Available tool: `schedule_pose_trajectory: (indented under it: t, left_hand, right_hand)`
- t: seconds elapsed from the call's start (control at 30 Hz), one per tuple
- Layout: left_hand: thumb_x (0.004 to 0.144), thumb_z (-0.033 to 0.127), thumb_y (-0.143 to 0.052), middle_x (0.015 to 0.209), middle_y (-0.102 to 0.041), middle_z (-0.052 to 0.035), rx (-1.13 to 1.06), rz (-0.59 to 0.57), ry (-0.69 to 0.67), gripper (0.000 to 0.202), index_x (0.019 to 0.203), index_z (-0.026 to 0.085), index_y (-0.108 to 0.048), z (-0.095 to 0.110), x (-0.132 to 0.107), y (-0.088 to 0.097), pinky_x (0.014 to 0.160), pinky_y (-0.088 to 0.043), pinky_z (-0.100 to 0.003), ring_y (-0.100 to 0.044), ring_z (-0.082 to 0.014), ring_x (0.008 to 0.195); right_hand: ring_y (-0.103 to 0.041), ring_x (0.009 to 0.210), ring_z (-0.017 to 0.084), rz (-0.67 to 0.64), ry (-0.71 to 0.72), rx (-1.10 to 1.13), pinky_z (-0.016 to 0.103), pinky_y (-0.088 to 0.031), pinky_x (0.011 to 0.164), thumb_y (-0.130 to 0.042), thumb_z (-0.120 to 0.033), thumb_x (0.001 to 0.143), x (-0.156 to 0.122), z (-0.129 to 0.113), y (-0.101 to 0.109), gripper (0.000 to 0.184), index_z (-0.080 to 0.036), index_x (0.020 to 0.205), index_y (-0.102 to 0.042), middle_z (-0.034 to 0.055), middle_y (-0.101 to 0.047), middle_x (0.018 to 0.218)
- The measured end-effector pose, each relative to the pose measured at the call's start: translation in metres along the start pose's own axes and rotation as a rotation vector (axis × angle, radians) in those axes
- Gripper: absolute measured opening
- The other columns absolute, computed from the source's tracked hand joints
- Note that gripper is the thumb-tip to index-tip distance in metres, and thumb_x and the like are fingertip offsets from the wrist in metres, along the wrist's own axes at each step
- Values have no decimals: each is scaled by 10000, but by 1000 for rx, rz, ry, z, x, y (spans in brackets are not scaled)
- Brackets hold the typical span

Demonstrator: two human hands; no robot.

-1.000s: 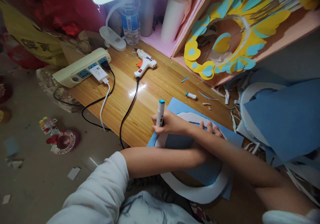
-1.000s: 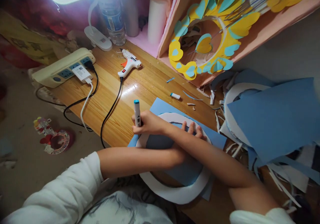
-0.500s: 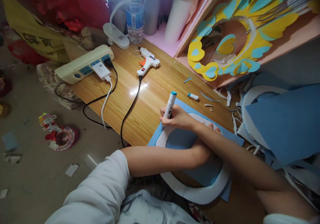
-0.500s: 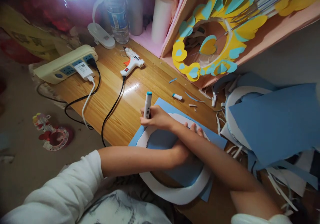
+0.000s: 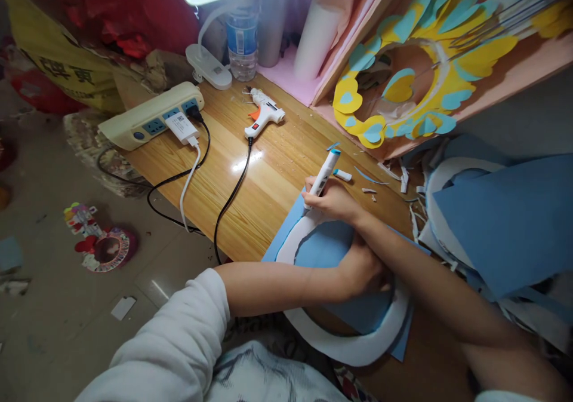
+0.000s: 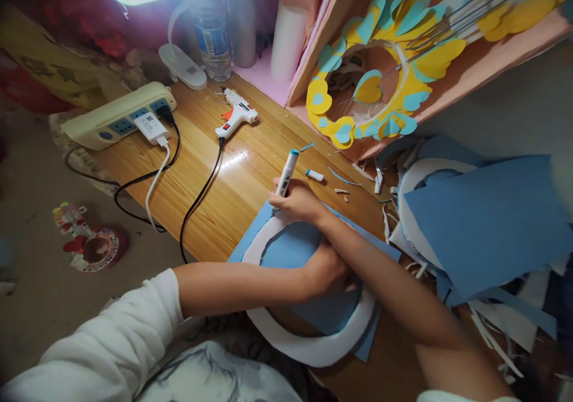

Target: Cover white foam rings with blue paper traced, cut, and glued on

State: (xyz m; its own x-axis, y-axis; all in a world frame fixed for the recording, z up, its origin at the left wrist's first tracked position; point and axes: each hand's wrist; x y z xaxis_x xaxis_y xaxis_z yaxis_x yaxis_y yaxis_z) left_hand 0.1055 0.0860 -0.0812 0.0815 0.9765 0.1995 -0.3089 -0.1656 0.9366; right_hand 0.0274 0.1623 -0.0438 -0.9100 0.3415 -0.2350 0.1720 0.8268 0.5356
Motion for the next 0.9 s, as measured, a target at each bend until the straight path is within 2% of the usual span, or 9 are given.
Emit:
schedule_pose_trajectory:
  t: [0.13,0.3,0.57,0.9]
  left_hand:
    - [849,361,-426,1392,-466,-140,-19,-28,-32,520,1305,124,-508,-3,-3,7,1012,-316,-566,-294,-377,1319]
    - [864,381,-425,1394,-453,-164,-13,-15,-48,534,1329,126,-484,-2,-5,3,1008,-298,-608,-314,-378,1295]
    - [848,440,-471,1282,-568,-63,-43,-37,-96,386,1141,257,-643,-5,-4,3,996,-259,-669,-369,-401,1243]
    - [864,468,-450,1275,-565,-49,-32,-67,-115,416,1195,273,-608,-8,-4,8,1006,-218,-683,-353,-417,1259]
  right_hand:
    - [-360,474,88,43,15,18,246,-262,474,-534,-290,721,0,2,7,256,-209,543,-369,-59,-402,495]
    - [-364,477,89,76,12,-23,244,-260,470,-538,-279,722,0,4,9,248,-206,544,-381,-58,-408,491]
    - [-376,464,98,173,-37,-63,243,-286,477,-540,-313,730,-5,11,22,263,-211,544,-384,-59,-394,464]
    - [-382,454,101,244,-55,-35,239,-288,465,-543,-326,741,-9,21,28,269,-215,552,-388,-64,-400,460]
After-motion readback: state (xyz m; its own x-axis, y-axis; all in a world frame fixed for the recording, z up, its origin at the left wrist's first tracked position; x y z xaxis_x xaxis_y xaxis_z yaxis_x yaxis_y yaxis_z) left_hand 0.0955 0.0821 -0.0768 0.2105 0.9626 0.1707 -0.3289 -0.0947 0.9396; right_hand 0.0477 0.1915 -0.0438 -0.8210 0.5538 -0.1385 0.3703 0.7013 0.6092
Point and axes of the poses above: each hand's wrist, its own x-axis towards the middle knuckle, its own y-axis out of the back of the hand, z = x × y
